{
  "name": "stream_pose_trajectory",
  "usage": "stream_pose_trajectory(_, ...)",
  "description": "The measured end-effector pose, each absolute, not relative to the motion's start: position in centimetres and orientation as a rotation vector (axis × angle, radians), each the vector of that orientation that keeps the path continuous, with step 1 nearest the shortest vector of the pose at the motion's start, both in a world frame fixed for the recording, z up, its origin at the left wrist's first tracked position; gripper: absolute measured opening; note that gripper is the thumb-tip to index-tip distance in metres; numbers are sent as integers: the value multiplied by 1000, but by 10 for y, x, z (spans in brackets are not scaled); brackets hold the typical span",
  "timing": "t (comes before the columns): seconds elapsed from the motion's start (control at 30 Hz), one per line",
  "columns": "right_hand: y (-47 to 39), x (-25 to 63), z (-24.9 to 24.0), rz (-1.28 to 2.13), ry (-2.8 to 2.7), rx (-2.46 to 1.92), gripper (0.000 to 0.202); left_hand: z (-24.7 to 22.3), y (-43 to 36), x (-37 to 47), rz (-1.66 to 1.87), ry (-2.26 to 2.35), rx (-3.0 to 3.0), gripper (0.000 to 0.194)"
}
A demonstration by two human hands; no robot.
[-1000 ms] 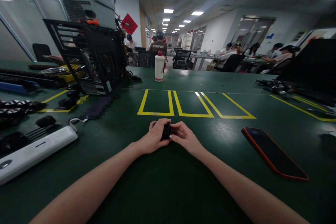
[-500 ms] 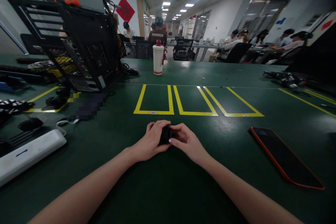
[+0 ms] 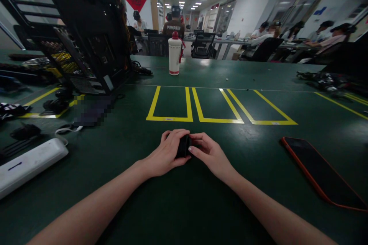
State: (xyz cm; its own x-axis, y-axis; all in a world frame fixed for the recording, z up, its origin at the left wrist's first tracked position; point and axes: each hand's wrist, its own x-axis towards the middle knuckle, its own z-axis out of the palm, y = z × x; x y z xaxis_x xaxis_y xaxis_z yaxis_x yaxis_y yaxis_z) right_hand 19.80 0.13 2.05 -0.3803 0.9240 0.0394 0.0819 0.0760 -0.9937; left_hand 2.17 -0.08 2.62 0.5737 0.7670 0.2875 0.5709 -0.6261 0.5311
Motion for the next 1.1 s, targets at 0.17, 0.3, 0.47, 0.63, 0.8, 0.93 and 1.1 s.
stream_pose_trajectory(0.17, -1, 198, 19, 1421, -1610, -943, 27, 25, -1, 21, 691, 1093, 2411, 57)
stream_pose_trajectory(0.3, 0, 197, 18, 1417, -1566, -936, 17, 24, -1, 21, 712, 1102, 2408, 58)
stream_pose_trajectory(0.47, 2, 198, 20, 1427, -1552, -1013, 24, 24, -1, 21, 718, 1102, 2417, 58)
stream_pose_trajectory(0.63, -1, 199, 22, 1474, -1581, -950, 27, 25, -3, 21, 712, 1105, 2409, 58)
stream_pose_trajectory(0.8, -3, 198, 22, 1458, -1574, -925, 22, 26, -3, 20, 701, 1102, 2407, 57)
stream_pose_trajectory(0.93, 1, 195, 21, 1418, -1526, -959, 18, 27, -5, 21, 727, 1108, 2433, 57)
stream_pose_trajectory(1.1, 3, 196, 20, 1464, -1556, -943, 26, 29, -8, 20, 733, 1096, 2450, 57)
